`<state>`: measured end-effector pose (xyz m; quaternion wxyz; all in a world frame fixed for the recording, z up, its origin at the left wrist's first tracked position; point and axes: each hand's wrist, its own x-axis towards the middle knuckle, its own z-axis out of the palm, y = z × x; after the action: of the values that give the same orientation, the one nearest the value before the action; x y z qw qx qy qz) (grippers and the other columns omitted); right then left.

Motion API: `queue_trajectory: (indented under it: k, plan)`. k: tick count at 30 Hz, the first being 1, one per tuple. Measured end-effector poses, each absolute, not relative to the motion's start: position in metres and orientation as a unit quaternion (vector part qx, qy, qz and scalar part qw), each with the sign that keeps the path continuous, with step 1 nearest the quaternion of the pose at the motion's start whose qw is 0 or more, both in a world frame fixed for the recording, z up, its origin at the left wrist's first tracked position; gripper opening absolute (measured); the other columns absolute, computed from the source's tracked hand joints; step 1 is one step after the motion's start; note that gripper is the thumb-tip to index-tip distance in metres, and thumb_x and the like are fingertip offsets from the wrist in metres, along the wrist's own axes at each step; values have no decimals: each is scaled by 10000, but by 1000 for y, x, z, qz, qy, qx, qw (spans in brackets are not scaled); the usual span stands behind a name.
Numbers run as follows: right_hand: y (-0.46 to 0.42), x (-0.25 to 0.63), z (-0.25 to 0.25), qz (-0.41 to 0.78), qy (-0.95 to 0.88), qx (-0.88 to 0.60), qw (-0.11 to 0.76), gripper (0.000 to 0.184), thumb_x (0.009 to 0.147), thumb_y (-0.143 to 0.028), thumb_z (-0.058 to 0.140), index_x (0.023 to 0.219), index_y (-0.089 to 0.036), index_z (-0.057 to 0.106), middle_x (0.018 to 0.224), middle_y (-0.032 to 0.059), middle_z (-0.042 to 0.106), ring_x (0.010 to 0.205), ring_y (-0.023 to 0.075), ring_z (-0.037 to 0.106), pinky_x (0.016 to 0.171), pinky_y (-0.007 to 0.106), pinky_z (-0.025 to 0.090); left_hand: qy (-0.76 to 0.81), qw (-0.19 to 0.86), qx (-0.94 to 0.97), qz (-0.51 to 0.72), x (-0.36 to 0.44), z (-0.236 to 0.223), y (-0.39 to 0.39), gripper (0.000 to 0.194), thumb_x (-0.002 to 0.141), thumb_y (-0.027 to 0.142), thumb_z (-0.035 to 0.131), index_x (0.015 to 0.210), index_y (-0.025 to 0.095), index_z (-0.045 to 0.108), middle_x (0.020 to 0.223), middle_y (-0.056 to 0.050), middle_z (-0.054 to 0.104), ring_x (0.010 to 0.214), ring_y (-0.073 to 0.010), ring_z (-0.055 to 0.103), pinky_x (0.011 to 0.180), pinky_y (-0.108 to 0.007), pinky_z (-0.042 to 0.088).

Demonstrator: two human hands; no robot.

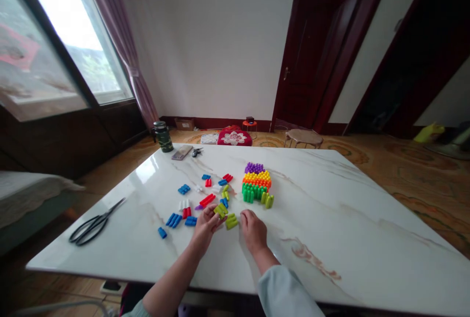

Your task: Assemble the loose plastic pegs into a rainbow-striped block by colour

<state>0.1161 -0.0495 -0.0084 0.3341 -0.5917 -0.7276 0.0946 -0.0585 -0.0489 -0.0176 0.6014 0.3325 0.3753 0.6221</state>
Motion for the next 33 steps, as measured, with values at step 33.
queue_trajectory:
  k: [33]
  plan:
    - [-69, 89, -16, 322, -400, -564, 647, 340, 842, -529, 539, 812, -193, 571, 586, -34, 545, 577, 141, 518, 597, 271, 424, 495, 173, 751, 401, -47, -3, -65, 275, 803, 169, 642, 1062, 242, 693, 1096, -75, 673, 1023, -269, 564, 903, -448, 470]
